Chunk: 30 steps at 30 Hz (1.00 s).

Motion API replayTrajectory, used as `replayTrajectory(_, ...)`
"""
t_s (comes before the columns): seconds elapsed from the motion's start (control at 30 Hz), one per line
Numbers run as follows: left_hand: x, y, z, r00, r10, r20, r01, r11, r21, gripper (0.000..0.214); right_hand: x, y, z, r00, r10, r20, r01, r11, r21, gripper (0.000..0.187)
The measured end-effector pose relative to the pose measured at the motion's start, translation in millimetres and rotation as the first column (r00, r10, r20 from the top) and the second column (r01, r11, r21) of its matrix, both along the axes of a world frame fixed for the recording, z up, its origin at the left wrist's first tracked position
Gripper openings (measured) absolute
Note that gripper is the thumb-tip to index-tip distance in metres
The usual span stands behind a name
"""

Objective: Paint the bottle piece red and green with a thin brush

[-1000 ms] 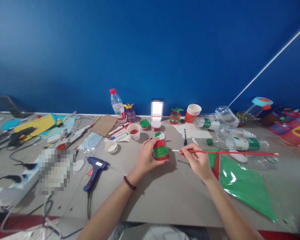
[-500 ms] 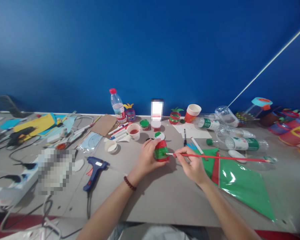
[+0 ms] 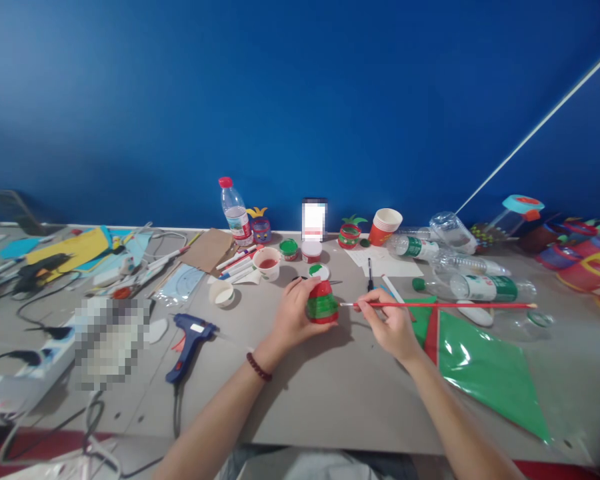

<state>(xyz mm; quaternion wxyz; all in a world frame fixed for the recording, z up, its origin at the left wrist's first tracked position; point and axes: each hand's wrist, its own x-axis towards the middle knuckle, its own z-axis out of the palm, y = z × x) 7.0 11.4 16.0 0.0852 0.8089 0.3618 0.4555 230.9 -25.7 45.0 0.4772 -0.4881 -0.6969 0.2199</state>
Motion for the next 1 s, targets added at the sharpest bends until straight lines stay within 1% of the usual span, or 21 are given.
replayTrajectory(0.17, -0.6, -1.0, 2.4, 1.0, 0.018, 0.019, -0.016, 0.998, -0.061, 0.083, 2.0, 1.5, -1.6, 0.981, -0.026, -0.193, 0.013, 0.998, -0.067, 0.02)
replayTrajectory(0.27, 1.3, -1.7, 3.1, 1.0, 0.0, 0.007, 0.0, 0.998, -0.069, 0.084, -4.8, -1.5, -1.4, 0.958, 0.013, -0.285, -0.042, 0.994, -0.098, 0.018)
replayTrajectory(0.33, 2.9, -2.1, 3.2, 1.0, -0.01, 0.001, 0.01, 0.998, -0.06, 0.084, -9.7, -4.0, -2.1, 0.953, 0.057, -0.298, -0.089, 0.991, -0.096, 0.018)
replayTrajectory(0.43, 4.3, -2.6, 3.1, 1.0, -0.013, 0.002, 0.013, 0.999, -0.034, 0.084, -13.3, -6.5, -4.2, 0.966, 0.091, -0.244, -0.116, 0.989, -0.089, 0.017)
replayTrajectory(0.57, 4.3, -2.6, 3.4, 1.0, -0.01, 0.002, 0.01, 1.0, -0.012, 0.085, -12.0, -6.6, -5.1, 0.988, 0.079, -0.135, -0.091, 0.992, -0.084, 0.017)
replayTrajectory(0.67, 3.9, -2.4, 3.6, 1.0, -0.011, -0.006, 0.011, 1.0, 0.002, 0.086, -10.7, -5.9, -2.6, 0.995, 0.062, -0.08, -0.066, 0.997, -0.048, 0.017)
replayTrajectory(0.87, 2.9, -1.9, 3.6, 1.0, -0.007, -0.007, 0.007, 1.0, 0.018, 0.086, -9.2, -5.2, 2.1, 0.999, 0.04, -0.034, -0.04, 0.999, 0.0, 0.018)
replayTrajectory(1.0, 1.9, -1.9, 3.7, 1.0, -0.009, -0.016, 0.009, 1.0, -0.016, 0.087, -7.1, -5.1, 3.8, 1.0, 0.012, -0.004, -0.012, 1.0, 0.011, 0.02)
